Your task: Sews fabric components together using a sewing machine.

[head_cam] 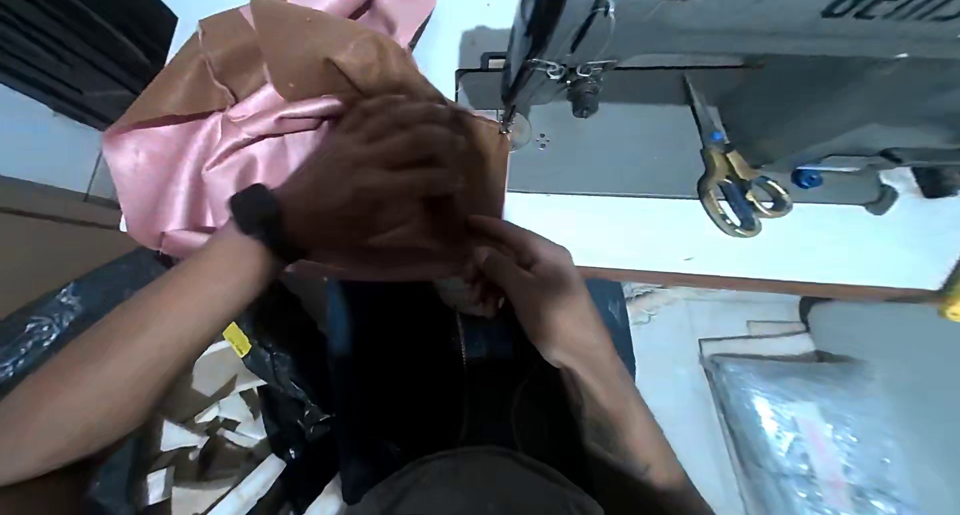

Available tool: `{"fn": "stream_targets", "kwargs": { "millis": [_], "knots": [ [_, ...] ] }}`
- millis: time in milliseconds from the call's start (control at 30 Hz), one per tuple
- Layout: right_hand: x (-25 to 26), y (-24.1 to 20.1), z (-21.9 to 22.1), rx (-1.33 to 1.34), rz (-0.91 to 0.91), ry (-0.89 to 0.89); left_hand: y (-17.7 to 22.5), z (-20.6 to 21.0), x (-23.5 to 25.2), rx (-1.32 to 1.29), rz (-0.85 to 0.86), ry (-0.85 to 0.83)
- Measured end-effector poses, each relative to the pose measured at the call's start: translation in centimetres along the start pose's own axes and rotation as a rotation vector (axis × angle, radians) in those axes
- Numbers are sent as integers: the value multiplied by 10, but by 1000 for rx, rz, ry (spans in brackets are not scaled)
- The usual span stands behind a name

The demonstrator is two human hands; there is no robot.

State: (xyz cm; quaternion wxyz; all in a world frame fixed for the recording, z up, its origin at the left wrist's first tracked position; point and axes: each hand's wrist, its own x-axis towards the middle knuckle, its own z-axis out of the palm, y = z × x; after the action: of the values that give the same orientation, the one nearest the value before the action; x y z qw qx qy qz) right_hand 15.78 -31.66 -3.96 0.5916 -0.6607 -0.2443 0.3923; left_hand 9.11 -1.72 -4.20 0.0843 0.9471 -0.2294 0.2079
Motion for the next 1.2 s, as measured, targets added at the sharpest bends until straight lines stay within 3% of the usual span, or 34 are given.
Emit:
{"fn": "stream_targets", "kwargs": {
  "millis": [100, 167, 233, 300, 400, 467, 600, 733, 800, 1000, 1200],
  "knots": [
    [-1, -2, 0, 42, -74, -9, -9, 33, 13, -57, 178, -97],
    [-1, 0, -3, 20, -61, -27, -3, 35, 24, -115, 190, -88],
    [-1, -3, -12, -108, -103, -4, 15, 12, 39, -126, 113, -146],
    [2, -6, -34, -345, -221, 141, 23, 4, 42, -219, -24, -167],
    [6, -7, -108, -736, -390, 498, 19, 14, 25, -376, -265, -123],
    [5, -13, -158, -974, -332, 649, 20, 13, 21, -415, -350, -84],
    [8, -14, -191, -1230, -94, 564, 19, 12, 16, -514, -458, 30],
    [15, -10, -192, -1254, -48, 544, -19, 40, -4, -914, -465, 255],
    [15, -11, -184, -1204, -84, 534, -25, 46, -9, -1053, -476, 304],
    [20, -6, -116, -1213, -330, 316, -19, 40, -9, -1035, -489, 222],
    [38, -22, -106, -1208, -298, 207, -31, 48, -11, -1096, -446, 361]
  ]
}}
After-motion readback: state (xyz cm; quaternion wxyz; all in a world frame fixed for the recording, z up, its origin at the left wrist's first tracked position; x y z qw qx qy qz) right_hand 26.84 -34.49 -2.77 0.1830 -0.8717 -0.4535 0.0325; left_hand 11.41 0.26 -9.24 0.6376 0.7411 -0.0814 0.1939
